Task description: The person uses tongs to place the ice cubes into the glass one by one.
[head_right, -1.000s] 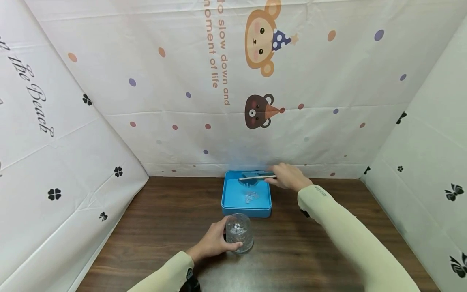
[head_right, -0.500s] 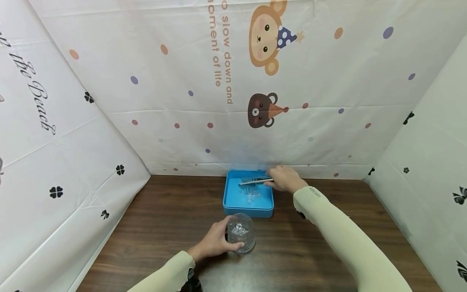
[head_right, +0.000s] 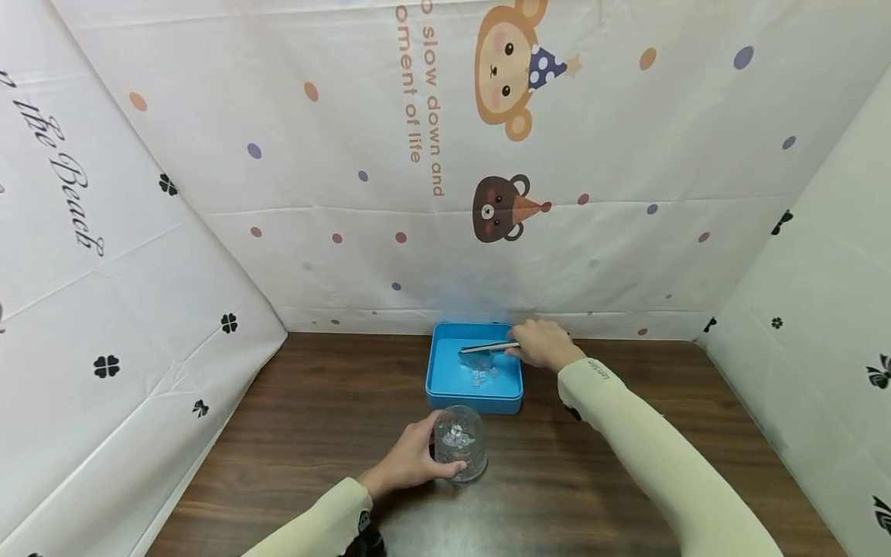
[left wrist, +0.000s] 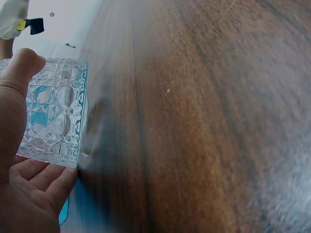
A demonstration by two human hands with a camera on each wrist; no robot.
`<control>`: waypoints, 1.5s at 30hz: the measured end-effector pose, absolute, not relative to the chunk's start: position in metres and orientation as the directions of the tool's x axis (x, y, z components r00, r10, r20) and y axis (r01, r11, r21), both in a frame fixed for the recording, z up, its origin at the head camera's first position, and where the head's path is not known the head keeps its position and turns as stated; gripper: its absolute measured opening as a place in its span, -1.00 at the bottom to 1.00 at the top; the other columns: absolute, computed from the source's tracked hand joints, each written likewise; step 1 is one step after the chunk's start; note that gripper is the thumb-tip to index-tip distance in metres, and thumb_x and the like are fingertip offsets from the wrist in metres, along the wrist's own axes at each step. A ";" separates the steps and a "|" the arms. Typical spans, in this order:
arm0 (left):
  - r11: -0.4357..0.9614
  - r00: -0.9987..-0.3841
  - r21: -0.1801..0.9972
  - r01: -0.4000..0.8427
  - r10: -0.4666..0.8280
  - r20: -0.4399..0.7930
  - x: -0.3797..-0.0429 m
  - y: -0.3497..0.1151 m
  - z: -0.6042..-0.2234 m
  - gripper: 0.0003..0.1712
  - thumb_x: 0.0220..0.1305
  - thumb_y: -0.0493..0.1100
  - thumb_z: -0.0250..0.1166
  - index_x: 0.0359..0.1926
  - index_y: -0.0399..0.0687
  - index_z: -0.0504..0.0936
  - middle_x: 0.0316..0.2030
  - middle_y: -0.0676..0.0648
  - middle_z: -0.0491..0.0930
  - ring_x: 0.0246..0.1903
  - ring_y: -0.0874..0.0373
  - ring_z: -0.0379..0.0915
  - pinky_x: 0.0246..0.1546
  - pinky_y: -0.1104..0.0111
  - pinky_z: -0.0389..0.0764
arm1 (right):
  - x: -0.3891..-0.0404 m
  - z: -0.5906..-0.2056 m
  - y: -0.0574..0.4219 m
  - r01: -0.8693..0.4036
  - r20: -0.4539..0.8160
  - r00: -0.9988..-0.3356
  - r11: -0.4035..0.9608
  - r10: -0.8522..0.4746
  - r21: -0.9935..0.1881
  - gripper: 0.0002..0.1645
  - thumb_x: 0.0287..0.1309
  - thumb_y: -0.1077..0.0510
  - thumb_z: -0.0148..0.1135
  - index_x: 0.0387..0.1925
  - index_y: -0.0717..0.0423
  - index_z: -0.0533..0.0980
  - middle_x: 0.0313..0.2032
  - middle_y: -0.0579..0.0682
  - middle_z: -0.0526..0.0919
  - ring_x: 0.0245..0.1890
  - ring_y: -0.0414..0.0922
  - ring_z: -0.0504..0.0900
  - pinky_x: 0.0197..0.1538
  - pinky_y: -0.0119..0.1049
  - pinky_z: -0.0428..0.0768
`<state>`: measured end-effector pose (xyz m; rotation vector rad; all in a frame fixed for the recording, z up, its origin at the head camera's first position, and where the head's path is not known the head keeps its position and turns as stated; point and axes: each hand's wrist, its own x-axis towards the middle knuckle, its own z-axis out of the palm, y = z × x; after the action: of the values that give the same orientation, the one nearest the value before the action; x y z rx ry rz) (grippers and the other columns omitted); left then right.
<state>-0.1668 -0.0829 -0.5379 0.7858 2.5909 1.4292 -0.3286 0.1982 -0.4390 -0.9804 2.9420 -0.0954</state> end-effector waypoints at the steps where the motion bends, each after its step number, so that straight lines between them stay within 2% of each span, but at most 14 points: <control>1: 0.432 -0.865 0.810 0.396 0.472 0.171 -0.167 -0.083 -0.538 -0.12 0.15 0.17 0.54 0.39 -0.02 0.39 0.08 0.00 0.62 -0.07 0.31 0.59 -0.10 0.37 0.65 | -0.328 -0.439 0.199 -0.599 -0.017 -0.799 0.797 -0.602 -0.072 -0.76 0.38 -0.02 0.33 -0.18 0.07 0.69 -0.59 -0.15 0.46 -0.61 -0.17 0.43 -0.51 -0.28 0.42; 14: 0.432 -0.864 0.809 0.398 0.474 0.172 -0.168 -0.082 -0.535 -0.11 0.14 0.18 0.54 0.39 -0.02 0.39 0.09 -0.01 0.62 -0.06 0.30 0.59 -0.09 0.37 0.65 | -0.328 -0.438 0.202 -0.599 -0.023 -0.797 0.795 -0.603 -0.096 -0.82 0.41 0.01 0.29 -0.19 0.02 0.66 -0.58 -0.14 0.46 -0.62 -0.17 0.41 -0.55 -0.28 0.35; 18: 0.433 -0.866 0.812 0.391 0.472 0.165 -0.168 -0.082 -0.536 -0.11 0.15 0.18 0.54 0.39 -0.04 0.39 0.09 -0.01 0.62 -0.06 0.30 0.58 -0.10 0.37 0.65 | -0.327 -0.437 0.202 -0.598 -0.019 -0.798 0.795 -0.602 -0.100 -0.82 0.42 0.01 0.28 -0.25 0.00 0.65 -0.60 -0.13 0.44 -0.64 -0.17 0.40 -0.55 -0.29 0.34; 25: 0.429 -0.865 0.813 0.394 0.472 0.170 -0.169 -0.082 -0.535 -0.12 0.16 0.18 0.53 0.39 -0.02 0.39 0.09 -0.01 0.62 -0.06 0.31 0.58 -0.10 0.36 0.65 | -0.325 -0.428 0.203 -0.620 0.057 -0.785 0.781 -0.617 -0.074 -0.76 0.40 0.03 0.32 -0.42 -0.02 0.56 -0.67 -0.12 0.36 -0.67 -0.18 0.35 -0.52 -0.28 0.32; 33: 0.427 -0.863 0.813 0.396 0.475 0.171 -0.169 -0.083 -0.537 -0.11 0.15 0.19 0.53 0.38 -0.04 0.39 0.09 -0.01 0.62 -0.06 0.30 0.58 -0.11 0.35 0.65 | -0.318 -0.420 0.208 -0.654 0.130 -0.756 0.751 -0.642 -0.095 -0.68 0.42 0.04 0.29 -0.49 -0.03 0.48 -0.69 -0.14 0.30 -0.70 -0.21 0.30 -0.54 -0.30 0.28; 38: 0.429 -0.866 0.817 0.386 0.474 0.161 -0.167 -0.084 -0.538 -0.11 0.16 0.20 0.53 0.39 -0.04 0.39 0.08 0.01 0.62 -0.08 0.31 0.58 -0.11 0.35 0.65 | -0.310 -0.419 0.212 -0.659 0.188 -0.748 0.745 -0.636 -0.105 -0.73 0.43 0.01 0.28 -0.42 -0.05 0.51 -0.65 -0.18 0.33 -0.65 -0.22 0.31 -0.51 -0.29 0.32; 41: 0.429 -0.868 0.819 0.380 0.472 0.155 -0.166 -0.084 -0.539 -0.11 0.16 0.20 0.53 0.38 -0.04 0.39 0.07 0.01 0.62 -0.08 0.32 0.58 -0.11 0.35 0.65 | -0.305 -0.420 0.215 -0.651 0.225 -0.753 0.751 -0.619 -0.110 -0.79 0.42 -0.01 0.29 -0.21 0.04 0.66 -0.53 -0.14 0.55 -0.58 -0.21 0.47 -0.45 -0.22 0.51; 44: 0.429 -0.869 0.822 0.375 0.472 0.150 -0.165 -0.084 -0.539 -0.11 0.16 0.19 0.53 0.38 -0.04 0.39 0.08 0.00 0.62 -0.07 0.31 0.58 -0.10 0.35 0.65 | -0.300 -0.420 0.218 -0.652 0.259 -0.749 0.748 -0.610 -0.124 -0.78 0.41 0.01 0.30 -0.13 0.07 0.68 -0.49 -0.14 0.59 -0.55 -0.21 0.51 -0.41 -0.18 0.54; 45: 0.427 -0.869 0.823 0.374 0.472 0.150 -0.165 -0.084 -0.539 -0.12 0.16 0.19 0.53 0.38 -0.04 0.39 0.08 0.00 0.62 -0.07 0.31 0.58 -0.10 0.35 0.65 | -0.298 -0.420 0.220 -0.655 0.268 -0.746 0.744 -0.610 -0.129 -0.79 0.41 0.01 0.30 -0.16 0.06 0.67 -0.50 -0.14 0.58 -0.57 -0.21 0.50 -0.42 -0.18 0.53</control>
<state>-0.1648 -0.0839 -0.5387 0.7639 2.5645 1.4388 -0.2985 0.2200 -0.4202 -1.1490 3.1275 -0.3636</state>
